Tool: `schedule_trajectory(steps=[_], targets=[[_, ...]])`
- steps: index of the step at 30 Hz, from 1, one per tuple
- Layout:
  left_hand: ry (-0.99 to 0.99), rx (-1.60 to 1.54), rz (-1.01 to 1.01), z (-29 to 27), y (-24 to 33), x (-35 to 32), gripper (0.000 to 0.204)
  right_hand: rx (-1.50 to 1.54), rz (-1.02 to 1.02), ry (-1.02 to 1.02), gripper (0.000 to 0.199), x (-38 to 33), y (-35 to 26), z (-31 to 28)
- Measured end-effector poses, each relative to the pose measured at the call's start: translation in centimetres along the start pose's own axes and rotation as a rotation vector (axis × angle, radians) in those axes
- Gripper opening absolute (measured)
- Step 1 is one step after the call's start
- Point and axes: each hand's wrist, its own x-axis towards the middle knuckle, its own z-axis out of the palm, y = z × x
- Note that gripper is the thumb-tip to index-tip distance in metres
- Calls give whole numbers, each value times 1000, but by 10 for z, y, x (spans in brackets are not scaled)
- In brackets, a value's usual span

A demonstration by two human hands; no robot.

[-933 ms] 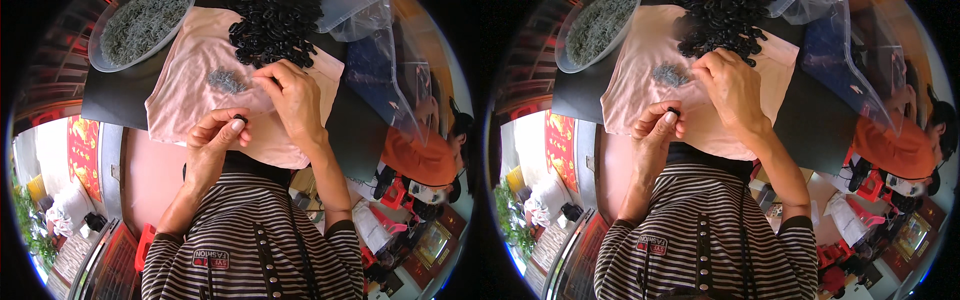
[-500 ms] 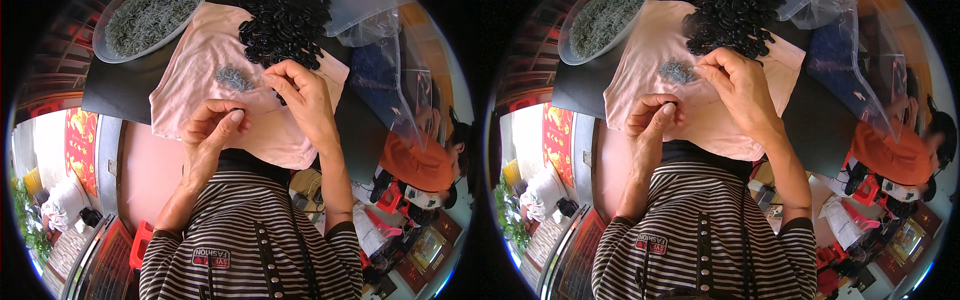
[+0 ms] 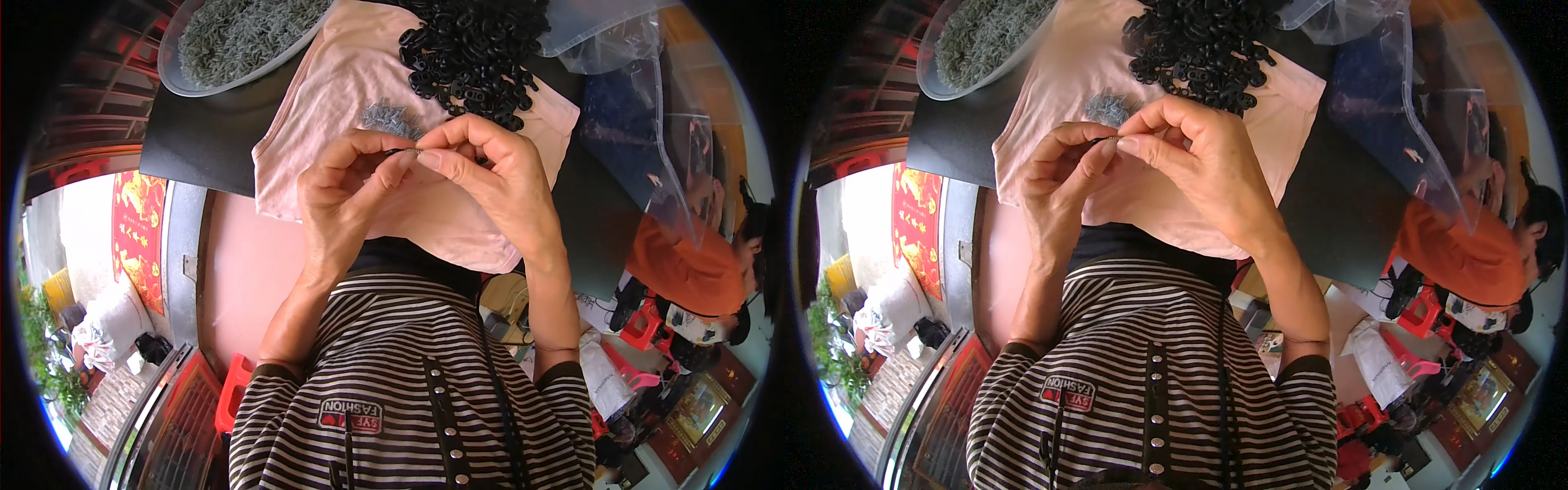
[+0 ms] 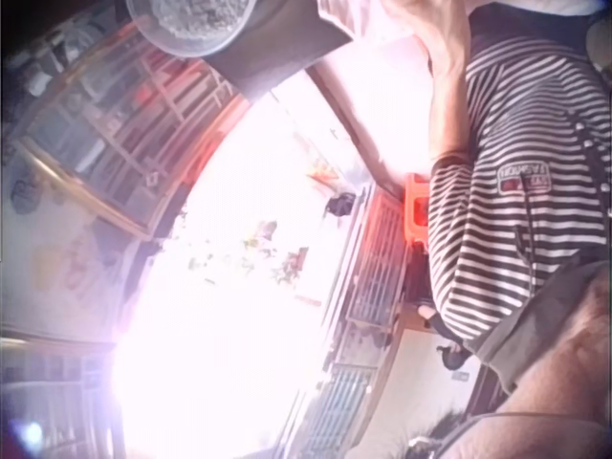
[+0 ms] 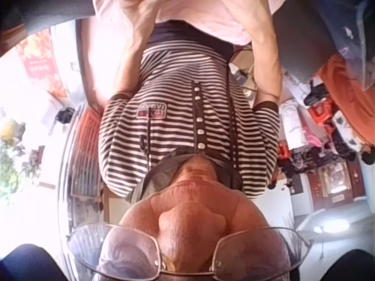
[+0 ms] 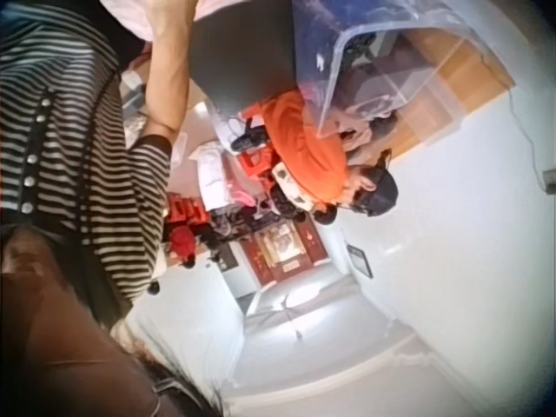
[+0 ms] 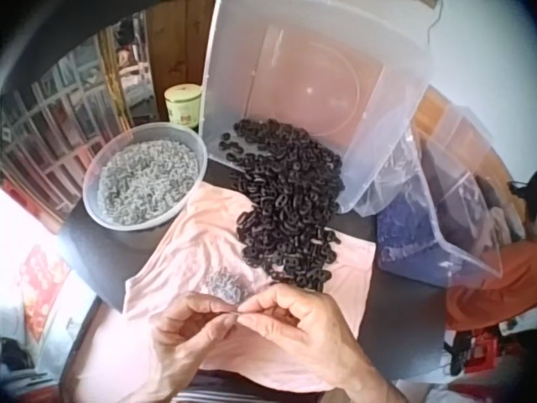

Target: The person assembles black plastic snap fasteners by hand. They pick up a black plastic ring and a metal pin, insert the pin into the ring, and press the components together to secure them. The completed fasteners are placed on a pink cloth on the table.

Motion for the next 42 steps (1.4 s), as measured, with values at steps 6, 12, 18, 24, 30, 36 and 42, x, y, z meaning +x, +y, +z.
schedule_trajectory(steps=[6, 12, 18, 24, 30, 36, 42], targets=[[18, -49, -143, -1, 3, 1, 14, -157, -121, 82, 9, -3, 5, 5], [-39, -98, -181, 1, 6, 0, 13, 104, -78, 62, 10, -9, 10, 3], [-100, 243, 85, 4, 3, 3, 14, 166, 38, 49, 12, -13, 15, -4], [-206, -402, -413, -3, 5, 7, 15, 264, -117, 47, 12, -16, 22, 3], [-82, -63, -176, 2, 2, -3, 16, 210, 12, 60, 10, -19, 14, -1], [-123, 35, 13, 3, 5, -4, 14, 126, -2, 57, 7, -20, 14, -5], [-195, -22, -280, 3, 7, -6, 15, 159, -154, 128, 10, -21, 17, -2]])
